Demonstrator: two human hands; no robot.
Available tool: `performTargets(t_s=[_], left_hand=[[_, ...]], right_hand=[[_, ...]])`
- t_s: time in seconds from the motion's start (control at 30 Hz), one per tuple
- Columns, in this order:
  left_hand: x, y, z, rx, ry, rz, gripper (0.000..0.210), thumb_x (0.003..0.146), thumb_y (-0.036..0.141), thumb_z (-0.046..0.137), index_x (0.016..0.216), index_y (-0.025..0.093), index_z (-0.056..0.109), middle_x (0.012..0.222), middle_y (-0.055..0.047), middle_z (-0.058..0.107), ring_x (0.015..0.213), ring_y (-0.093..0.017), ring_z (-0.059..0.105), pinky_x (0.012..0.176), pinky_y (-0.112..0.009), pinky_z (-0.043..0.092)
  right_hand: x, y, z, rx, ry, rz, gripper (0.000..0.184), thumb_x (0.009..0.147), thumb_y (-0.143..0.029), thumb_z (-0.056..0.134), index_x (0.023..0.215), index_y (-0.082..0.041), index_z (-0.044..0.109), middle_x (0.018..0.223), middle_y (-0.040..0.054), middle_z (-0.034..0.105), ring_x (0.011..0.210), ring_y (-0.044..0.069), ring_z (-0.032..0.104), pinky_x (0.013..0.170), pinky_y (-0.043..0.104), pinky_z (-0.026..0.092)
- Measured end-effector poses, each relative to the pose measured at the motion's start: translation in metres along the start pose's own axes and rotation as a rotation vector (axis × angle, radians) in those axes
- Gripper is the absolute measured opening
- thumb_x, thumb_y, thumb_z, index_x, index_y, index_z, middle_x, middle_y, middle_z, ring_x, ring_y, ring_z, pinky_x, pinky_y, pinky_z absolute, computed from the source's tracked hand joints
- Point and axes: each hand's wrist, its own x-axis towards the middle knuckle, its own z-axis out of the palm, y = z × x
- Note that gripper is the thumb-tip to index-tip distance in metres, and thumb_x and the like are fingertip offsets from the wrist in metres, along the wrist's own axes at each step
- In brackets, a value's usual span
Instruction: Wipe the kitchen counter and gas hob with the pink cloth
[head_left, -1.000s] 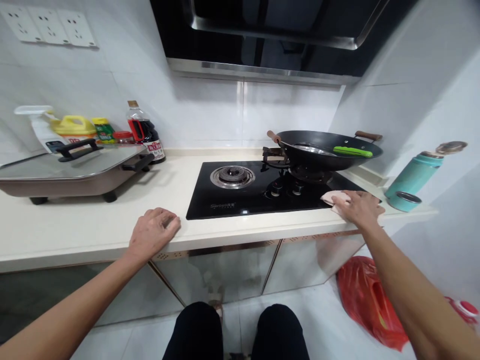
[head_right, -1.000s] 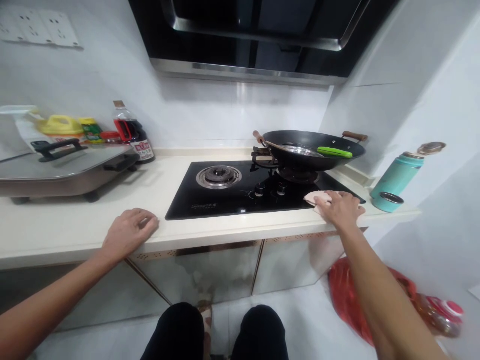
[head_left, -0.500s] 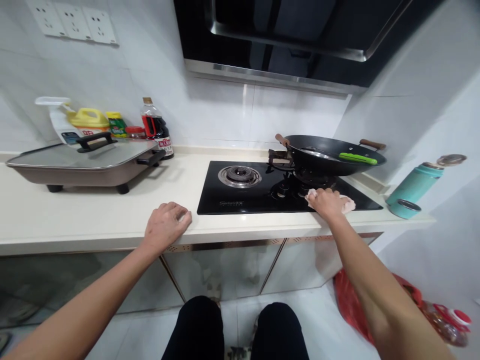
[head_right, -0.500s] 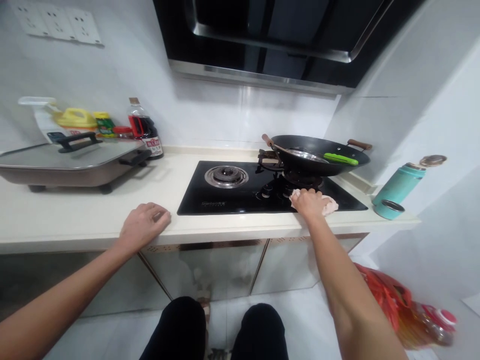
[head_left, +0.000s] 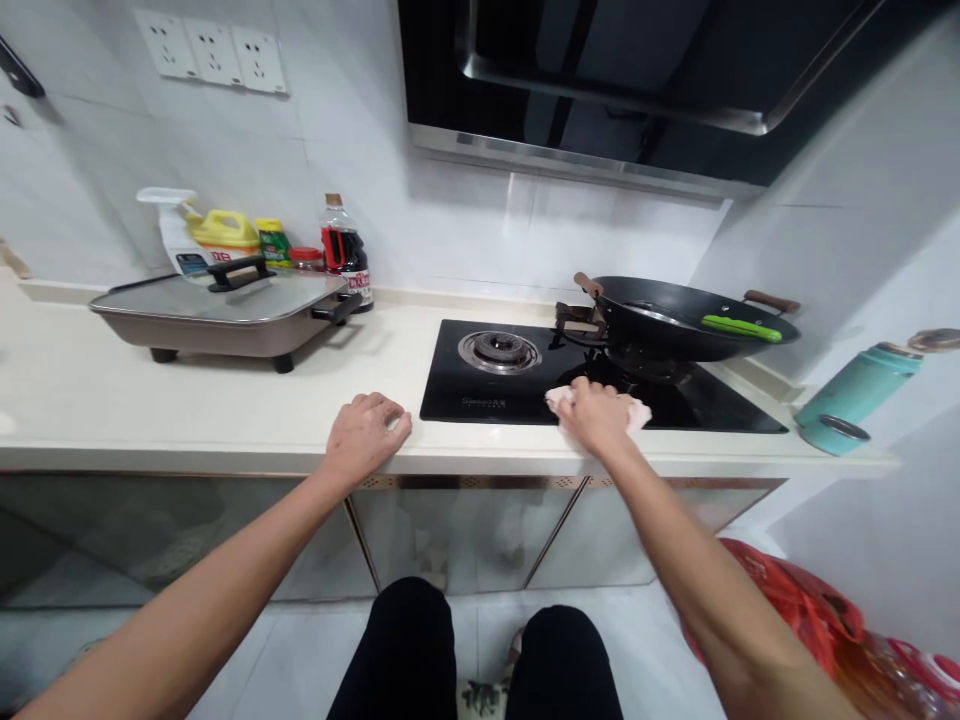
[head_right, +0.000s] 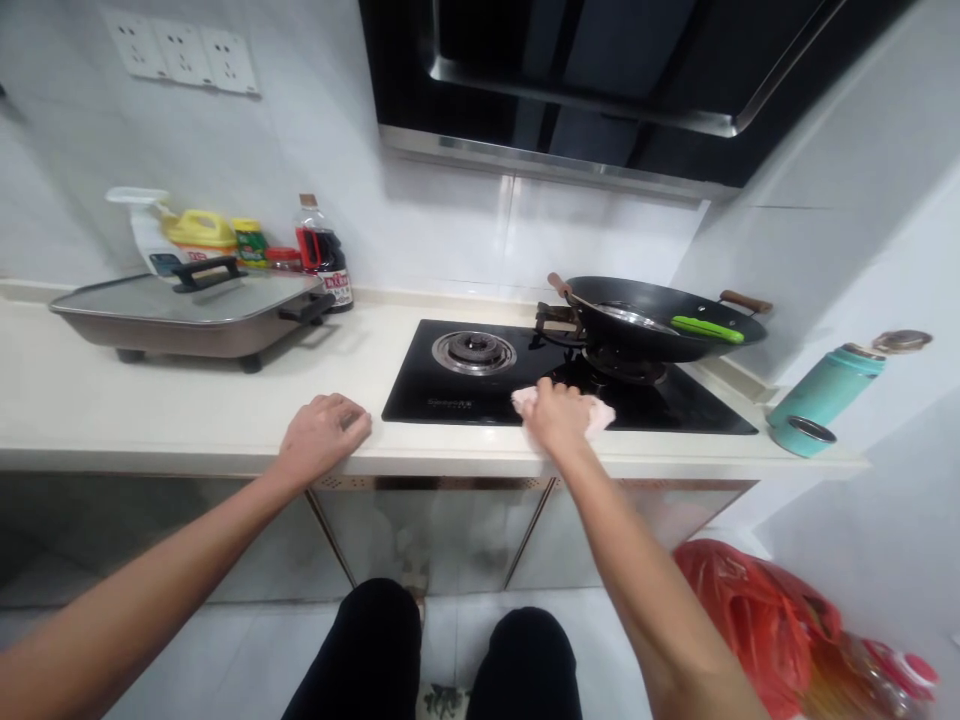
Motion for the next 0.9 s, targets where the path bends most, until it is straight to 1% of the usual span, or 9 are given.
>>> performTargets(t_s=[0.1,0.2,0.3,0.37,0.43,0.53,0.63,0.73,0.9], left_hand=[[0.0,0.0,-0.001,0.025,0.004,0.0,0.034,0.093,0.037,0.05,0.081,0.022,0.078,0.096,-0.009,0.077,0.094,-0.027,0.065,0.089,-0.039,0.05],[-0.001,-0.001,-0.002,0.036,0.011,0.003,0.034,0.094,0.037,0.049,0.081,0.023,0.077,0.095,-0.009,0.077,0.094,-0.027,0.066,0.088,-0.039,0.05],[-0.002,-0.002,-0.002,0.03,0.023,0.022,0.034,0.094,0.036,0.049,0.081,0.022,0.076,0.093,-0.009,0.077,0.093,-0.027,0.066,0.088,-0.039,0.051],[-0.002,-0.003,-0.001,0.021,0.04,0.026,0.032,0.094,0.036,0.049,0.08,0.023,0.075,0.093,-0.009,0.076,0.094,-0.027,0.066,0.089,-0.039,0.051],[-0.003,-0.003,-0.001,0.014,0.057,0.021,0.031,0.095,0.036,0.05,0.079,0.024,0.075,0.092,-0.008,0.076,0.094,-0.027,0.066,0.089,-0.039,0.051],[-0.004,-0.003,0.0,-0.002,0.07,0.013,0.031,0.095,0.035,0.051,0.079,0.023,0.074,0.09,-0.009,0.075,0.092,-0.026,0.066,0.088,-0.039,0.051],[-0.005,-0.004,0.001,-0.039,0.068,0.003,0.031,0.095,0.036,0.051,0.079,0.023,0.074,0.09,-0.008,0.075,0.093,-0.026,0.066,0.088,-0.039,0.051],[-0.005,-0.005,0.001,-0.061,0.065,-0.01,0.03,0.095,0.035,0.052,0.078,0.023,0.074,0.088,-0.008,0.074,0.093,-0.026,0.066,0.088,-0.039,0.051],[-0.004,-0.005,0.0,-0.06,0.049,-0.014,0.03,0.095,0.034,0.052,0.079,0.022,0.074,0.088,-0.009,0.074,0.094,-0.026,0.065,0.09,-0.04,0.052]], right_hand=[[-0.01,-0.054,0.0,0.096,0.041,-0.172,0.036,0.101,-0.039,0.045,0.124,-0.019,0.064,0.118,0.0171,0.07,0.11,0.033,0.06,0.094,0.046,0.04],[-0.008,-0.104,0.006,0.245,0.077,-0.482,0.035,0.102,-0.045,0.049,0.122,-0.022,0.066,0.119,0.0136,0.07,0.111,0.031,0.057,0.098,0.045,0.038],[0.017,-0.12,0.011,0.381,0.038,-0.728,0.039,0.101,-0.051,0.054,0.126,-0.026,0.068,0.126,0.0089,0.068,0.117,0.026,0.054,0.104,0.041,0.036],[0.043,-0.106,0.014,0.373,-0.018,-0.704,0.041,0.1,-0.052,0.056,0.13,-0.028,0.068,0.132,0.0078,0.066,0.122,0.026,0.052,0.107,0.04,0.035],[0.071,-0.077,0.017,0.318,-0.037,-0.578,0.045,0.098,-0.054,0.056,0.133,-0.028,0.069,0.14,0.0118,0.06,0.128,0.031,0.048,0.11,0.048,0.033],[0.112,-0.029,0.022,0.183,-0.094,-0.286,0.058,0.099,-0.064,0.047,0.142,-0.029,0.063,0.152,0.0179,0.047,0.137,0.041,0.04,0.111,0.066,0.028],[0.147,0.006,0.028,0.089,-0.272,-0.031,0.07,0.094,-0.077,0.045,0.15,-0.036,0.054,0.156,0.0167,0.041,0.139,0.042,0.042,0.11,0.064,0.032],[0.171,0.027,0.034,0.102,-0.348,0.027,0.076,0.09,-0.079,0.052,0.151,-0.034,0.052,0.154,0.0191,0.042,0.131,0.037,0.054,0.106,0.054,0.042],[0.173,0.067,0.035,0.088,-0.265,0.01,0.06,0.094,-0.061,0.056,0.142,-0.026,0.063,0.138,0.0207,0.06,0.11,0.03,0.067,0.093,0.042,0.05]])
